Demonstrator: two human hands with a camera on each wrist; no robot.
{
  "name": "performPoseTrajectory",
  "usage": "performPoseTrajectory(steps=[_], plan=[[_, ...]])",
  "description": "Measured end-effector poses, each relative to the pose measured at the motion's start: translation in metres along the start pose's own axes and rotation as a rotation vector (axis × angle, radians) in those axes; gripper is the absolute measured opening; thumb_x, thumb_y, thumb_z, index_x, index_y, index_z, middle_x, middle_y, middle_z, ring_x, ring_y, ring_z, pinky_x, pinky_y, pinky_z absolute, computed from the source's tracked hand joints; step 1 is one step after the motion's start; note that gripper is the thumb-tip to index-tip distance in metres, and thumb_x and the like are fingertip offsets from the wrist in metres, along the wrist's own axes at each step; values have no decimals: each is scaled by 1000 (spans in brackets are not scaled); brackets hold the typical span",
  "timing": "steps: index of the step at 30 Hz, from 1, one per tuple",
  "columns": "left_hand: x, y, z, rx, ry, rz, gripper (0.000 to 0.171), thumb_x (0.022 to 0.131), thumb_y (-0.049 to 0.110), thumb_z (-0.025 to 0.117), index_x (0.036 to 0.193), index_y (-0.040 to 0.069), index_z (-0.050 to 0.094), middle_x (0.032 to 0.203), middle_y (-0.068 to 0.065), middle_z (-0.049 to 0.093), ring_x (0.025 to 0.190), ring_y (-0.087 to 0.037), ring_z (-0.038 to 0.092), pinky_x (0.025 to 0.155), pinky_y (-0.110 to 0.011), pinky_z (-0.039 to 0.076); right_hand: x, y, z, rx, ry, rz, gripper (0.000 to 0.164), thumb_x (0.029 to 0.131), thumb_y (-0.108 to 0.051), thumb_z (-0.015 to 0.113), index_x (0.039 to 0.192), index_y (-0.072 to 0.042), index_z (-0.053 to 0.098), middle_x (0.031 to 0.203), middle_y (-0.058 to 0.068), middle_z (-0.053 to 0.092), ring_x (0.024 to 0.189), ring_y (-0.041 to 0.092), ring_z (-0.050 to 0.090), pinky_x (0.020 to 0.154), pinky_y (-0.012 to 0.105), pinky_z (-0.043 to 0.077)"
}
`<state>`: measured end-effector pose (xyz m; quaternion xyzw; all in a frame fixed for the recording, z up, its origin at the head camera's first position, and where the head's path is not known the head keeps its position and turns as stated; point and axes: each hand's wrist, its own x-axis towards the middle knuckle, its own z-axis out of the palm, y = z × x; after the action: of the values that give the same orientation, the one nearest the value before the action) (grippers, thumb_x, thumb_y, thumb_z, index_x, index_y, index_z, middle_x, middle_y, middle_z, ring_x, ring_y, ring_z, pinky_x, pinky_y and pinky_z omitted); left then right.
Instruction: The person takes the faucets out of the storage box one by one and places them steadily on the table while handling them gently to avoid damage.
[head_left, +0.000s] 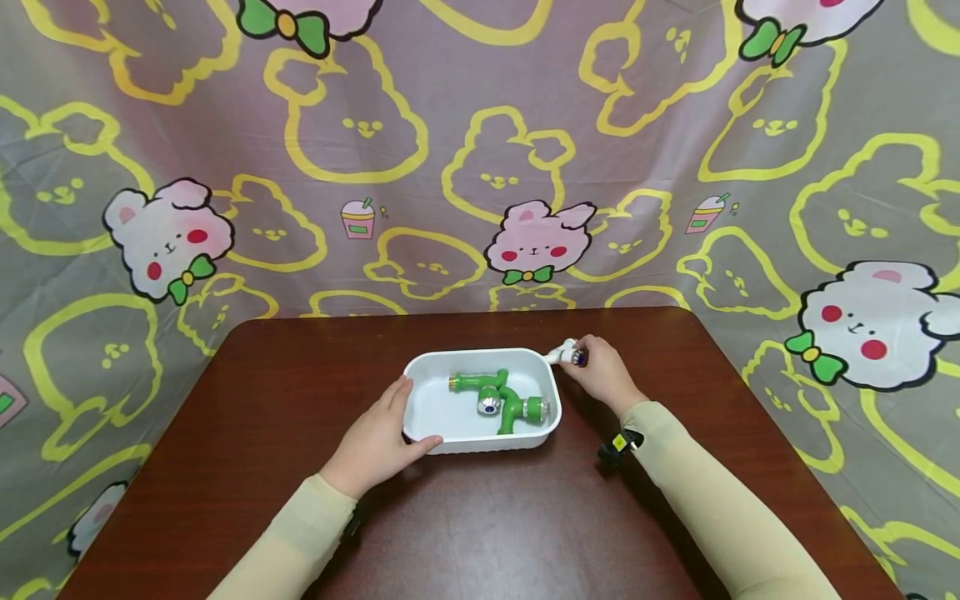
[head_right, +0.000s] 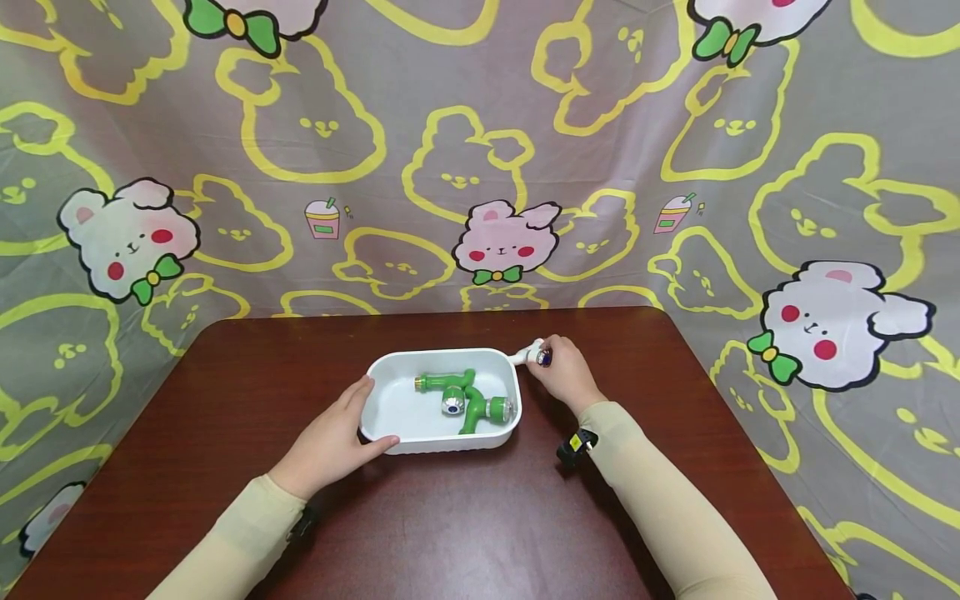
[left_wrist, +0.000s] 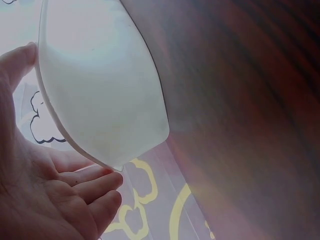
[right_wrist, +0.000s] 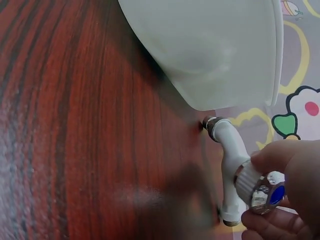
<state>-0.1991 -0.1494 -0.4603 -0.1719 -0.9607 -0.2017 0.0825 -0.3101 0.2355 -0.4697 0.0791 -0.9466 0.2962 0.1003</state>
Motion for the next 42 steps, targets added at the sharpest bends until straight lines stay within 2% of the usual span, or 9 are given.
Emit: performPoseTrajectory(steps=[15, 42], plan=[[0, -1, 0, 4, -3, 1, 105, 84, 58, 79, 153, -9, 38, 160, -28, 39, 142, -42, 49, 108, -52, 49, -1, -2, -1, -46, -80, 26, 32, 87, -23, 79, 102, -2, 59, 95, 14, 63, 87, 29, 59, 80, 42, 49], [-1, 2, -4, -6, -18, -4, 104, 85, 57, 78, 154, -9, 37, 160, -29, 38, 142, -42, 49, 108, -52, 49, -8, -2, 3, -63, -115, 31, 35, 83, -22, 83, 96, -5, 55, 87, 10, 60, 80, 26, 56, 72, 36, 45]])
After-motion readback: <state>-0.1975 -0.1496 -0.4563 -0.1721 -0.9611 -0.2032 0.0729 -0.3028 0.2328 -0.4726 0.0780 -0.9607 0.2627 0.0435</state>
